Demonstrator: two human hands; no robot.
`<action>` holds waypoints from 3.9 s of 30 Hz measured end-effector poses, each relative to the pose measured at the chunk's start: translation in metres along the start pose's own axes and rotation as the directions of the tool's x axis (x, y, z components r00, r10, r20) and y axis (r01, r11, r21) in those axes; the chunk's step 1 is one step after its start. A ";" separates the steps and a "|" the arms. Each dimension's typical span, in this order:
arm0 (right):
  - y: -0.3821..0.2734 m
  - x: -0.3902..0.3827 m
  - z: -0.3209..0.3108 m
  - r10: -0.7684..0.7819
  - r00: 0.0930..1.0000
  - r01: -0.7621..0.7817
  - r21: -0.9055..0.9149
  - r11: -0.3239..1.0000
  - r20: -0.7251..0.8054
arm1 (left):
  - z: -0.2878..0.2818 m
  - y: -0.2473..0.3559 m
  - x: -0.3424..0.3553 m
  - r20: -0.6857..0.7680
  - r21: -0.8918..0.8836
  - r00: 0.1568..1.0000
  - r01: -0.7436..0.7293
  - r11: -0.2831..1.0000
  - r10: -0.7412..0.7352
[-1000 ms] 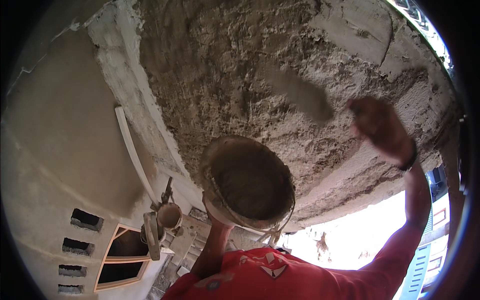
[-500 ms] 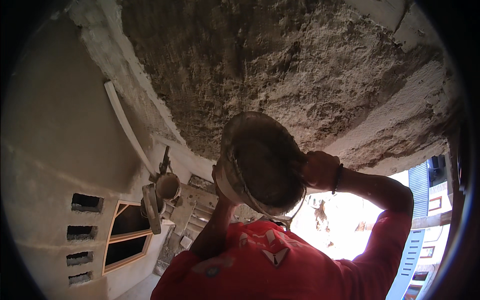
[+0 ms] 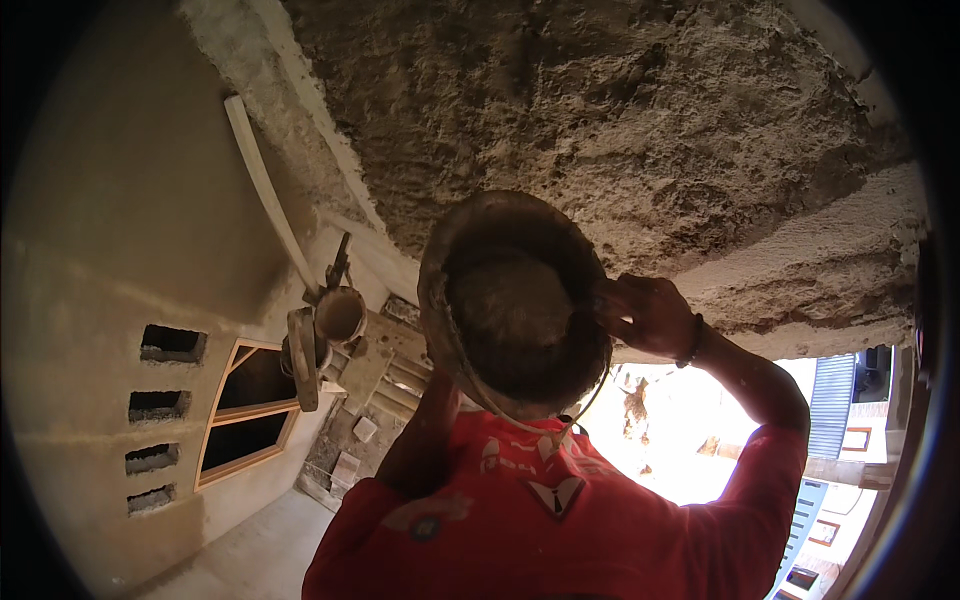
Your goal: The person applies plaster to a wall using a trowel and a bucket of wet cement mixture.
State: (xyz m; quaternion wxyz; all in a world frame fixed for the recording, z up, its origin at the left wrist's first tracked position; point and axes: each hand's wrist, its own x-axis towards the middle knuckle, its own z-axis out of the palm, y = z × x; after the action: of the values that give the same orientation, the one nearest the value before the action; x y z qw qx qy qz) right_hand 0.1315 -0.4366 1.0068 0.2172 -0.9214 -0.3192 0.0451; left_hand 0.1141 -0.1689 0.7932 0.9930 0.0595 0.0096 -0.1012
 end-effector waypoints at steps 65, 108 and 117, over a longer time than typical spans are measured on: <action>0.001 0.017 0.057 -0.009 0.998 0.011 -0.029 1.000 0.056 | -0.072 0.020 -0.001 0.095 -0.282 0.989 0.133 0.950 -0.110; 0.015 0.024 -0.027 0.105 0.937 -0.051 -0.168 0.984 0.334 | -0.119 0.022 -0.044 -0.226 -0.057 0.970 -0.107 0.993 0.092; 0.015 0.043 0.065 0.038 0.959 0.151 -0.619 0.771 0.281 | -0.099 0.002 -0.019 -0.124 -0.126 0.991 0.042 0.991 -0.057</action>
State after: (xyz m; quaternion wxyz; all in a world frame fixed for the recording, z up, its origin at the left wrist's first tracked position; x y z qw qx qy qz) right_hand 0.1596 -0.3969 0.9440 -0.1520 -0.9145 -0.3707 0.0569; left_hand 0.0950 -0.1507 0.6954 0.9893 0.0043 0.0808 -0.1210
